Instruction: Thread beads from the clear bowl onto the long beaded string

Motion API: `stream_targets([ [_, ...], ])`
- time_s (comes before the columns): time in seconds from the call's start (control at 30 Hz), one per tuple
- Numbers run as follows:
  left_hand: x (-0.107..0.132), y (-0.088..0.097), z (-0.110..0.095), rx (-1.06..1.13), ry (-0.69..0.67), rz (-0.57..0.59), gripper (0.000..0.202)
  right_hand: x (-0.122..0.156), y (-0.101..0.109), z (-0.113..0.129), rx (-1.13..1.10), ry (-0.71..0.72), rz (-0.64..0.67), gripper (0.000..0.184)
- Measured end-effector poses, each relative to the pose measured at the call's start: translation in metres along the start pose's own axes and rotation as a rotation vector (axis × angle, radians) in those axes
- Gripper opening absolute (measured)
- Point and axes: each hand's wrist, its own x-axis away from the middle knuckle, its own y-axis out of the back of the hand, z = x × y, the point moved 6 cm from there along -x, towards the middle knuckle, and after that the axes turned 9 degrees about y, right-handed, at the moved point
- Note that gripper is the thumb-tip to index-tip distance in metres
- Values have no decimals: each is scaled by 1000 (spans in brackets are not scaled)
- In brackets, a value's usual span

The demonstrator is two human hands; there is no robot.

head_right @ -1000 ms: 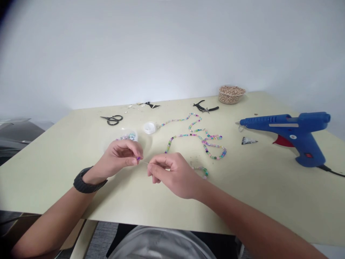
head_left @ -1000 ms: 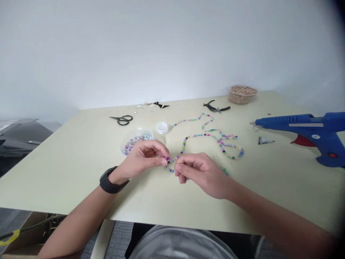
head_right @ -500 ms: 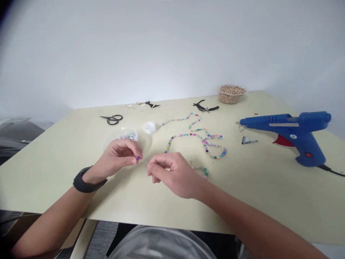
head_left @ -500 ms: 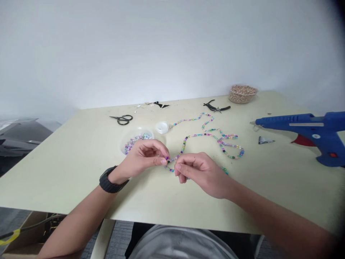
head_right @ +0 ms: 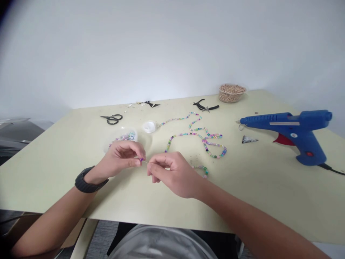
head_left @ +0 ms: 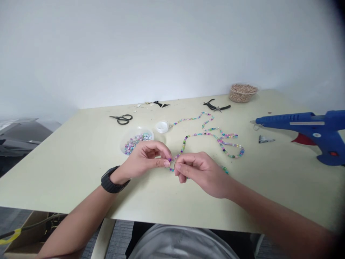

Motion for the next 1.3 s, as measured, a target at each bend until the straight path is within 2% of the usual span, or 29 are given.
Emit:
stream_targets([
  [0.17,1,-1,2,-39,-2,-9,13,0,-1,0,-14,1,4,26],
  [0.4,2,-1,-2,-69,-73,-55,13,0,-1,2,44,-37,28,24],
  [0.67,6,-2,-8,-225,-151,-40,13,-2,-5,-3,90,-90,93,29],
  [0.83,5,-3,-11,-286,-179,-45,11,-3,-4,0,128,-31,77,24],
  [0.97,4,-6,-10,-293,-164,-58,8,-2,-3,3,167,27,74,22],
  [1.1,4,-2,-11,-327,-125,-60,9,-1,-1,0,177,-4,59,30],
  [1.17,5,15,-15,-378,-105,-176,20,0,1,-1,152,-23,34,31],
  [1.23,11,42,-25,-503,-120,-413,31,0,3,-1,113,-33,10,32],
  [1.3,18,65,-37,-763,-151,-609,27,0,3,0,87,-31,1,31],
])
